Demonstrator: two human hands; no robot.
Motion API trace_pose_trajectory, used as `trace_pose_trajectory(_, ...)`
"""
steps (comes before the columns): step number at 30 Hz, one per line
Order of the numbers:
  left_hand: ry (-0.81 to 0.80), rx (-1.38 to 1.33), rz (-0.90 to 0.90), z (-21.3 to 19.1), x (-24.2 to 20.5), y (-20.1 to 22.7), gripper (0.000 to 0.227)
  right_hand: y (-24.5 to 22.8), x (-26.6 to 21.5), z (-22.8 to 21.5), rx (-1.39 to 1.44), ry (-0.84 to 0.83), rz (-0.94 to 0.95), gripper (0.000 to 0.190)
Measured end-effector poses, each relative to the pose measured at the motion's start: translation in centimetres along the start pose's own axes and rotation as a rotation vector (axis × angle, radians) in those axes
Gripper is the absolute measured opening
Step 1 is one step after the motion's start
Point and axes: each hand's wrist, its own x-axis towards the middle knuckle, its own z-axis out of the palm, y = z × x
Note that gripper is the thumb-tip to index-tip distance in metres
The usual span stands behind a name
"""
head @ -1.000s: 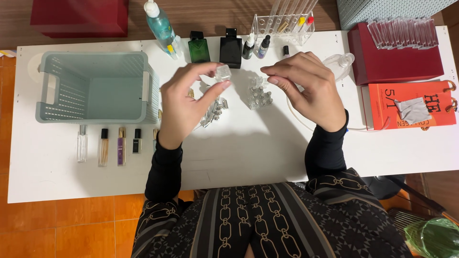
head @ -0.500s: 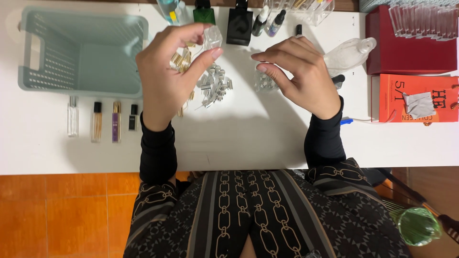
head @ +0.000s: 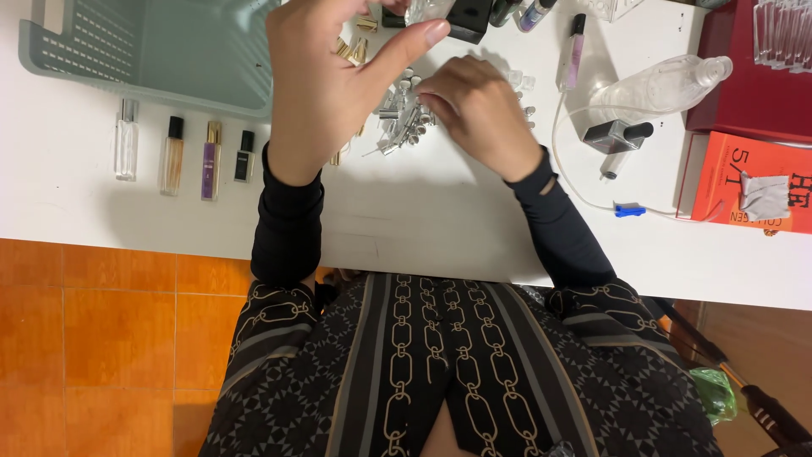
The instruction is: The recorder is assembling small perfume spray bottles by attaching the sprayer caps and checking them for quality before placing them in a container.
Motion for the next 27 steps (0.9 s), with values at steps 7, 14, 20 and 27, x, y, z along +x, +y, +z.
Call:
trace_pose_trajectory(7, -0.024, -0.106, 0.004, 0.3, -1.3, -0.9, 0.022, 3.4, 1.0, 7.4, -0.155, 0.036, -0.089, 0.019)
trace_pose_trajectory(14, -0.053, -0.085, -0.125, 0.2, -0.8, -0.2, 0.031, 3.4, 1.5, 7.7, -0.256, -0.151, -0.116, 0.04)
trace_pose_trajectory(20, -0.046, -0.094, -0.196, 0.4, -0.7, -0.1, 0.03, 2.8, 1.0, 7.9, -0.102, -0.271, -0.033, 0.024)
trace_pose_trajectory(27, -0.05, -0.085, -0.217, 0.6, -0.5, -0.1, 0.032, 2.7, 0.1, 6.4, -0.266, -0.24, -0.11, 0.018)
